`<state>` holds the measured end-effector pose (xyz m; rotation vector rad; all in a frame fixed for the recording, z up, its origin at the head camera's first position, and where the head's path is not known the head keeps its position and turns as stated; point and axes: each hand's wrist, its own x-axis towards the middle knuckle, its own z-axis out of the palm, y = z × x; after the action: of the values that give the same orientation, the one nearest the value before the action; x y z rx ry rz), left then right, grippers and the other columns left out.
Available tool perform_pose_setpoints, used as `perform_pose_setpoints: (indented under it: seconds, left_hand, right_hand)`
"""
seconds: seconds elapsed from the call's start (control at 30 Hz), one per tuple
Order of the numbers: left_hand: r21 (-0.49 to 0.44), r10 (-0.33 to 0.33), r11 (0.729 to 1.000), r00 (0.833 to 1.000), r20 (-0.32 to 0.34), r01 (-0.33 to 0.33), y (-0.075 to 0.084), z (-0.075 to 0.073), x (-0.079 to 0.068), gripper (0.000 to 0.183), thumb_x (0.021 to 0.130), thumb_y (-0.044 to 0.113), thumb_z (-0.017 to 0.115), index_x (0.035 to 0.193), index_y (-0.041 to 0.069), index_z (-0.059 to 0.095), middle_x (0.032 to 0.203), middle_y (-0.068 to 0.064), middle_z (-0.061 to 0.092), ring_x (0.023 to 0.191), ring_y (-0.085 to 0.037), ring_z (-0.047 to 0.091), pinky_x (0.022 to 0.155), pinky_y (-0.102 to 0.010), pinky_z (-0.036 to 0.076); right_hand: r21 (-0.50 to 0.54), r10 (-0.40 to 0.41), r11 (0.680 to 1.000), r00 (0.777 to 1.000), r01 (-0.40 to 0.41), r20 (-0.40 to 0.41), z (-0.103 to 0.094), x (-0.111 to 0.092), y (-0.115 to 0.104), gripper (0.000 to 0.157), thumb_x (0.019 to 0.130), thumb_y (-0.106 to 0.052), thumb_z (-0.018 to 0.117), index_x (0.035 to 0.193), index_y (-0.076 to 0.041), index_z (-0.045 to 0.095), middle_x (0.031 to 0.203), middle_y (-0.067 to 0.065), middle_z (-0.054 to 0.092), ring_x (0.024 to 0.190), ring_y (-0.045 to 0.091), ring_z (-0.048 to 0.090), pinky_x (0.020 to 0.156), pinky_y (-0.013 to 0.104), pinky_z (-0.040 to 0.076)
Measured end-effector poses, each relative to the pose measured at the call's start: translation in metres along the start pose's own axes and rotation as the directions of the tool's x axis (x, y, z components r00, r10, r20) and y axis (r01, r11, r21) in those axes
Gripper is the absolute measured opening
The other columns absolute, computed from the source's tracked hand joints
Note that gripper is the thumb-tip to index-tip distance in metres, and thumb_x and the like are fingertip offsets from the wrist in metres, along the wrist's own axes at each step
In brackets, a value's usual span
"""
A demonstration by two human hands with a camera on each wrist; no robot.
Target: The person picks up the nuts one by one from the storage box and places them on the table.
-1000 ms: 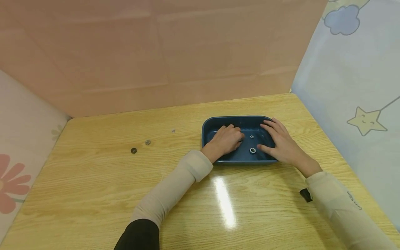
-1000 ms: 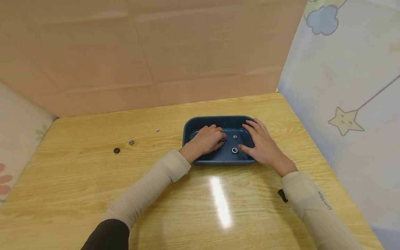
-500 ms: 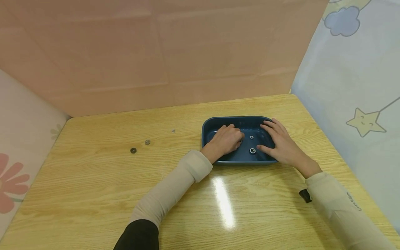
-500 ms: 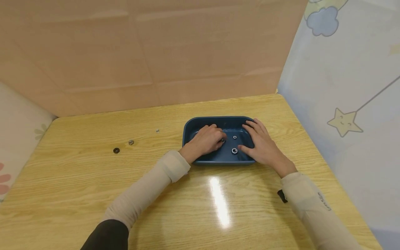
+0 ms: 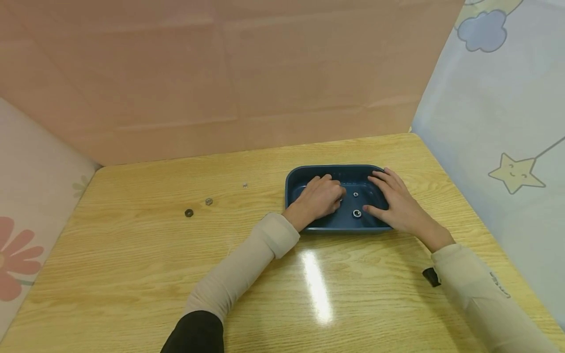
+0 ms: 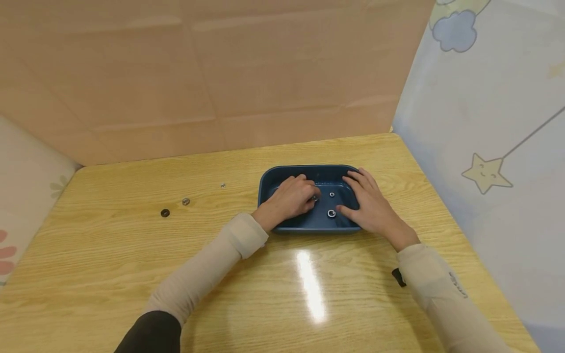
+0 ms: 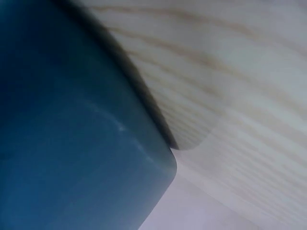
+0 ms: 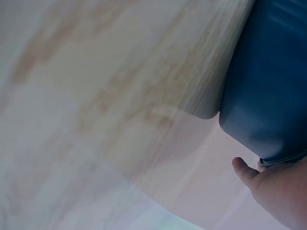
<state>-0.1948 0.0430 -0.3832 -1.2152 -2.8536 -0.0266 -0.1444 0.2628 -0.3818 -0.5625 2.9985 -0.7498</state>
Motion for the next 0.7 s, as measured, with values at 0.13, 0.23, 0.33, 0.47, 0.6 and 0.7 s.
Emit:
perform_pose_setpoints:
  seconds: [0.13,0.23,0.33,0.47,0.6,0.7]
  left_hand:
    - [0.017,-0.003,1.000,1.000,-0.010,0.003,0.000,-0.002,-0.002,0.019,0.099,0.025,0.058,0.106,0.028,0.076,0.101,0.010,0.071,0.081,-0.014,0.051,0.069,-0.025,0.043]
    - [0.027,-0.007,1.000,1.000,-0.015,0.007,0.000,-0.003,-0.003,0.020,0.099,0.025,0.058,0.108,0.029,0.075,0.105,0.011,0.071,0.083,-0.014,0.051,0.072,-0.026,0.044]
    - [0.032,-0.010,0.999,1.000,-0.020,0.011,0.000,-0.005,-0.004,0.020,0.099,0.026,0.058,0.110,0.029,0.075,0.108,0.011,0.071,0.085,-0.014,0.052,0.073,-0.026,0.044]
    - [0.031,-0.010,0.999,1.000,-0.024,0.011,-0.002,-0.008,-0.006,0.021,0.100,0.026,0.057,0.112,0.029,0.074,0.110,0.010,0.071,0.086,-0.014,0.052,0.073,-0.027,0.044]
    - [0.029,-0.013,0.999,0.999,-0.042,0.014,-0.007,-0.011,-0.010,0.021,0.100,0.026,0.057,0.112,0.029,0.074,0.108,0.010,0.070,0.084,-0.015,0.051,0.072,-0.027,0.043]
    - [0.023,-0.020,1.000,0.998,-0.066,0.022,-0.011,-0.014,-0.014,0.022,0.099,0.024,0.058,0.112,0.028,0.075,0.105,0.009,0.071,0.082,-0.015,0.050,0.070,-0.027,0.041]
  right_hand:
    - [0.001,-0.006,1.000,1.000,0.006,-0.008,0.000,0.000,0.000,0.077,0.090,-0.031,0.071,0.148,0.005,0.036,0.157,0.027,0.027,0.151,0.045,0.006,0.115,0.069,0.015]
    - [-0.001,-0.003,1.000,1.000,0.003,-0.002,0.000,-0.001,0.000,0.076,0.091,-0.031,0.071,0.149,0.005,0.036,0.157,0.027,0.026,0.151,0.044,0.005,0.115,0.069,0.015]
    - [-0.007,0.000,1.000,1.000,0.000,0.007,-0.001,-0.001,0.000,0.076,0.092,-0.031,0.070,0.149,0.005,0.036,0.158,0.027,0.025,0.152,0.044,0.005,0.115,0.069,0.015]
    - [-0.012,0.015,1.000,1.000,-0.014,0.024,-0.002,-0.001,-0.001,0.077,0.092,-0.032,0.070,0.150,0.004,0.035,0.158,0.026,0.024,0.152,0.044,0.004,0.115,0.069,0.015]
    - [-0.014,0.020,1.000,0.999,-0.020,0.028,-0.003,-0.001,-0.002,0.078,0.091,-0.032,0.070,0.150,0.004,0.034,0.159,0.026,0.024,0.152,0.044,0.004,0.115,0.069,0.015]
    - [-0.014,0.017,1.000,1.000,-0.017,0.022,-0.003,-0.002,-0.002,0.078,0.091,-0.032,0.070,0.150,0.004,0.035,0.158,0.026,0.024,0.151,0.045,0.005,0.114,0.070,0.015]
